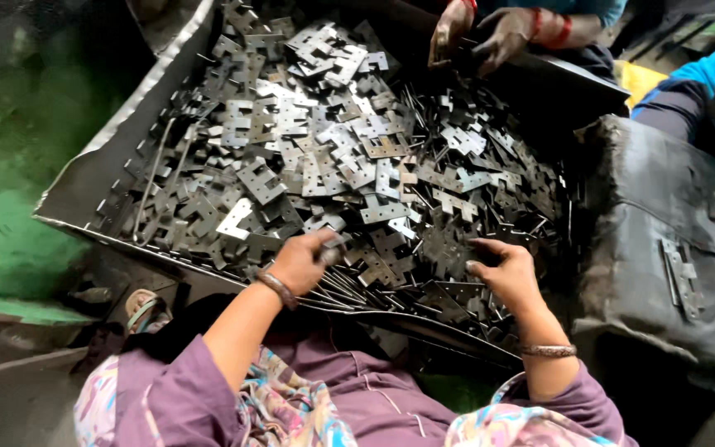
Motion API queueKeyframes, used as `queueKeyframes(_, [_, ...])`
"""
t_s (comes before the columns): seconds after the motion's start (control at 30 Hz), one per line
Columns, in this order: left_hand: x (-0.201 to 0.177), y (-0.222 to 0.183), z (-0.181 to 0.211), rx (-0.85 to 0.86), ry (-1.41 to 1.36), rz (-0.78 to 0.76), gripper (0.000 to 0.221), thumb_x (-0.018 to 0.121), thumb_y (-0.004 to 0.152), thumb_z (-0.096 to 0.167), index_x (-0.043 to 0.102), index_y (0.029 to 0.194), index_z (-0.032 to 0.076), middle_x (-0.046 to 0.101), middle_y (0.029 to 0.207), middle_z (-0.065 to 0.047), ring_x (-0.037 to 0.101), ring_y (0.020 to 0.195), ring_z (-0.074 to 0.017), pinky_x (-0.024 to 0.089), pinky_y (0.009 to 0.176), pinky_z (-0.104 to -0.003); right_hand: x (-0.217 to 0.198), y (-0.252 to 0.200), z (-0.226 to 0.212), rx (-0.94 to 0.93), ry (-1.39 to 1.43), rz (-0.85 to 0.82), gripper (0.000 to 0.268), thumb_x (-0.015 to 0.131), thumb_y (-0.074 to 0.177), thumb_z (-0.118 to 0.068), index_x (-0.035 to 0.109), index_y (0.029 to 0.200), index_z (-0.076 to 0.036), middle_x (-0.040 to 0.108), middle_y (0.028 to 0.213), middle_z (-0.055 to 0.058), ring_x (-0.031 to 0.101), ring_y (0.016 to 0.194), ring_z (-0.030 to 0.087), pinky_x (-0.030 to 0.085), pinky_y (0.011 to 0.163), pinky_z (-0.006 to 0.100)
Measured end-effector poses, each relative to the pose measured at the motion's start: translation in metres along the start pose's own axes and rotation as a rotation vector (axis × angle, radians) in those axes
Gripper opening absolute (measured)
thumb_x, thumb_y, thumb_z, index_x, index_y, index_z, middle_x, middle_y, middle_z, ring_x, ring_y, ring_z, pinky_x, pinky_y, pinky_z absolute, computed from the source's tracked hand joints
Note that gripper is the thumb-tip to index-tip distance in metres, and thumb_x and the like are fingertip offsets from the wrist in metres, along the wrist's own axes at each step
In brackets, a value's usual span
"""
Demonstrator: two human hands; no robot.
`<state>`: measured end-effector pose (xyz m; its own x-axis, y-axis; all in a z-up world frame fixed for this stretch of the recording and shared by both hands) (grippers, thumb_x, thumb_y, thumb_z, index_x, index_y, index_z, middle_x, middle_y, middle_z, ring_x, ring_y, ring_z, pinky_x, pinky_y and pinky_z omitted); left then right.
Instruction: The person picks up metal hinge plates and wires from a bin and sorts them by hand, occasionally handling individual pieces to separate or group them.
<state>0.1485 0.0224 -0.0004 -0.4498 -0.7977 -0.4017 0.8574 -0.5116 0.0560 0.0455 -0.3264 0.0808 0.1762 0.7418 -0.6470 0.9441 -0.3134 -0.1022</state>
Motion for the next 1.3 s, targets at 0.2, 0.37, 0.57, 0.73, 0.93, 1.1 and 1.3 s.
queueKeyframes(0.2, [-0.04, -0.022, -0.016, -0.191, -1.518, 0.518, 0.034, 0.05, 0.092, -0.008, 0.066, 0.121, 0.001, 0.067, 0.101, -0.01, 0.068, 0.088, -0.0205, 0.061, 0.082, -0.041, 0.01, -0.019, 0.031, 0.405, 0.795, -0.283, 0.051, 0.068, 0.077, 0.008, 0.069, 0.127, -0.002, 0.075, 0.108, 0.017, 0.075, 0.087, 0.022, 0.06, 0.078, 0.032])
queueKeyframes(0.37, [0.041, -0.037, 0.04, -0.37, -1.737, 0.052, 0.039, 0.052, 0.091, -0.006, 0.058, 0.13, -0.003, 0.07, 0.115, -0.017, 0.07, 0.108, -0.0326, 0.059, 0.098, -0.047, 0.009, -0.034, -0.021, 0.01, 0.581, -0.202, 0.036, 0.065, 0.082, 0.012, 0.076, 0.113, -0.003, 0.071, 0.118, 0.014, 0.068, 0.101, 0.022, 0.052, 0.082, 0.03])
queueKeyframes(0.57, [0.114, -0.068, 0.06, -0.615, -1.709, -0.139, 0.039, 0.049, 0.094, 0.004, 0.06, 0.132, 0.005, 0.071, 0.127, -0.014, 0.071, 0.113, -0.0297, 0.057, 0.095, -0.049, 0.046, -0.073, -0.152, -0.891, -0.177, -0.194, 0.037, 0.074, 0.055, 0.0, 0.076, 0.09, -0.012, 0.062, 0.12, 0.017, 0.059, 0.115, 0.036, 0.051, 0.091, 0.041])
queueKeyframes(0.73, [0.122, -0.057, 0.034, -0.381, -2.011, 0.051, 0.055, 0.056, 0.096, 0.039, 0.057, 0.129, -0.006, 0.069, 0.117, -0.023, 0.071, 0.103, -0.0351, 0.058, 0.093, -0.048, 0.124, -0.108, -0.175, -0.852, -0.146, -0.431, 0.056, 0.072, 0.075, 0.004, 0.065, 0.129, -0.007, 0.054, 0.139, 0.026, 0.061, 0.119, 0.041, 0.056, 0.095, 0.046])
queueKeyframes(0.93, [0.093, -0.038, 0.054, -0.246, -1.271, 0.078, 0.039, 0.067, 0.1, 0.029, 0.054, 0.134, 0.014, 0.067, 0.123, -0.005, 0.066, 0.117, -0.0213, 0.051, 0.105, -0.04, 0.11, -0.068, -0.099, -0.447, 0.26, -0.232, 0.064, 0.06, 0.087, 0.004, 0.048, 0.15, 0.002, 0.062, 0.136, 0.025, 0.067, 0.114, 0.034, 0.057, 0.094, 0.039])
queueKeyframes(1.1, [-0.032, -0.015, 0.034, -0.14, 0.609, 0.093, 0.018, 0.069, 0.082, 0.021, 0.074, 0.099, 0.016, 0.072, 0.106, -0.009, 0.068, 0.101, -0.0352, 0.057, 0.085, -0.047, 0.045, -0.045, -0.025, 0.268, 1.135, -0.136, 0.049, 0.057, 0.094, 0.001, 0.054, 0.142, 0.006, 0.072, 0.116, 0.014, 0.07, 0.098, 0.024, 0.061, 0.083, 0.042])
queueKeyframes(1.3, [-0.057, -0.015, -0.047, -0.196, 1.086, -0.328, 0.065, 0.069, 0.079, 0.011, 0.048, 0.14, 0.023, 0.052, 0.144, -0.001, 0.054, 0.132, -0.0274, 0.052, 0.107, -0.039, -0.069, -0.044, 0.025, 0.002, 0.968, 0.243, 0.05, 0.059, 0.094, 0.009, 0.056, 0.144, 0.008, 0.071, 0.123, 0.013, 0.068, 0.101, 0.018, 0.056, 0.088, 0.031])
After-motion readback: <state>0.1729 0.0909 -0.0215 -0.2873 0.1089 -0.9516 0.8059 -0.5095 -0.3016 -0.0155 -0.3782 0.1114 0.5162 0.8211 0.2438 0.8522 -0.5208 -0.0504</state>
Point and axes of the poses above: each hand's wrist, its own y-axis towards the middle knuckle, its own x-axis out of the palm, z = x × y, the point moved 7 cm from there along y, towards the middle knuckle
